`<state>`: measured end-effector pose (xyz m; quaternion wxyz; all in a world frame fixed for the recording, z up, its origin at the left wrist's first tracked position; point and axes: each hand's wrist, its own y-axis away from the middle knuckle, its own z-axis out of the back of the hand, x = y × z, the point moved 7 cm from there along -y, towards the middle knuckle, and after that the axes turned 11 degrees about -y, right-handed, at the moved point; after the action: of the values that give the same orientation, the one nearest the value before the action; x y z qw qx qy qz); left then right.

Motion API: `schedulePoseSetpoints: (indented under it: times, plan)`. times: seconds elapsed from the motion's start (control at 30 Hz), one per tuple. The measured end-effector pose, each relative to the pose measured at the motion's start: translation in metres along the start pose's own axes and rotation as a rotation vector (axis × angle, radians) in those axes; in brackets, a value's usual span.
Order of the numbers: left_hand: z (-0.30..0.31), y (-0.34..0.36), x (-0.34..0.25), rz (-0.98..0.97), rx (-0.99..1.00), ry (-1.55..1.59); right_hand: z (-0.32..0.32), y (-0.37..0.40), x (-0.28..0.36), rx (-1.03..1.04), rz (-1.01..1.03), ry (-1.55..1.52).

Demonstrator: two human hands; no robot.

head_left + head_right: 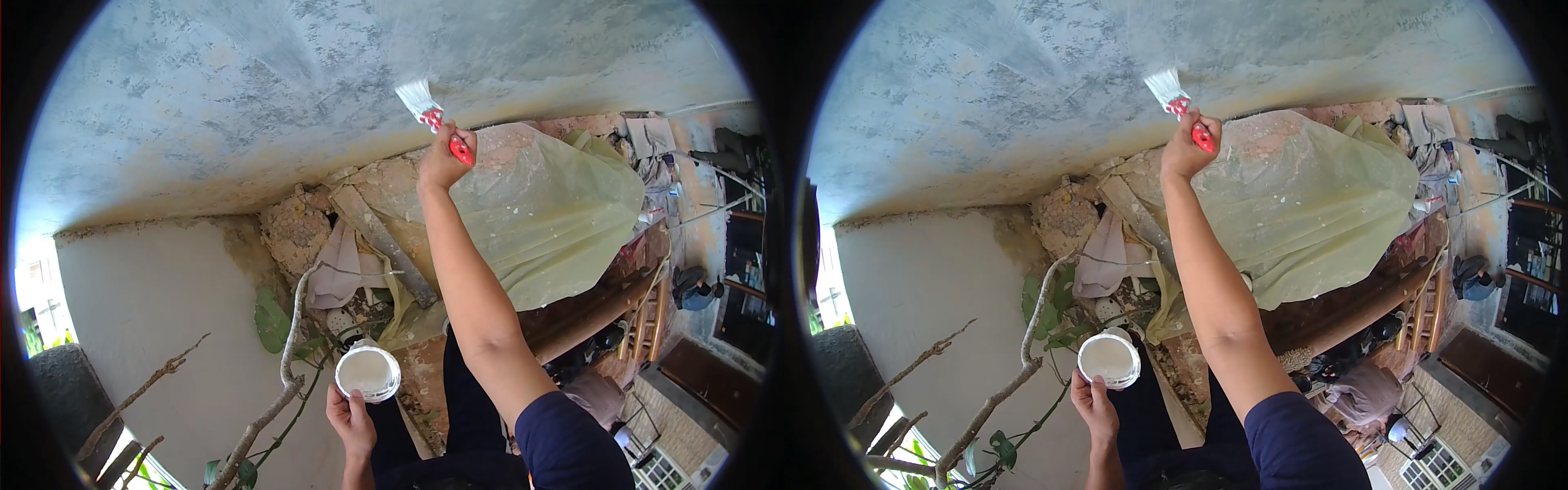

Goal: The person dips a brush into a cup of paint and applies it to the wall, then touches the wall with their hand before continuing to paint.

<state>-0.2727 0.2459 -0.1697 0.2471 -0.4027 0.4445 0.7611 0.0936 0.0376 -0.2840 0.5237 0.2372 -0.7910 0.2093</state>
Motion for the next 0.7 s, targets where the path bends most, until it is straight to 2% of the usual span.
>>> schedulePoseSetpoints:
  times: [0.1,0.23,0.3,0.4,0.43,0.57,0.7]
  plan:
    - [-0.002,0.001,-0.006,-0.003,-0.011,0.003,0.010,-0.004,0.009,-0.079,-0.020,-0.004]
    - [-0.005,0.002,-0.011,-0.005,-0.015,-0.020,-0.013,-0.017,0.033,-0.028,-0.001,-0.052]
    - [-0.006,0.002,-0.009,0.018,-0.003,0.003,-0.027,-0.025,0.043,-0.051,-0.174,-0.103]
    - [-0.007,0.000,-0.015,-0.011,-0.039,-0.011,-0.029,-0.030,0.088,-0.008,-0.110,-0.249]
    - [-0.007,0.000,-0.016,-0.004,-0.040,-0.012,-0.022,-0.031,0.093,0.027,-0.096,-0.193]
    - [-0.008,-0.003,-0.015,-0.001,-0.028,0.008,0.007,-0.025,0.066,0.001,0.063,-0.003]
    - [-0.004,-0.002,-0.013,-0.003,-0.031,0.011,0.007,-0.024,0.023,0.026,0.073,-0.059]
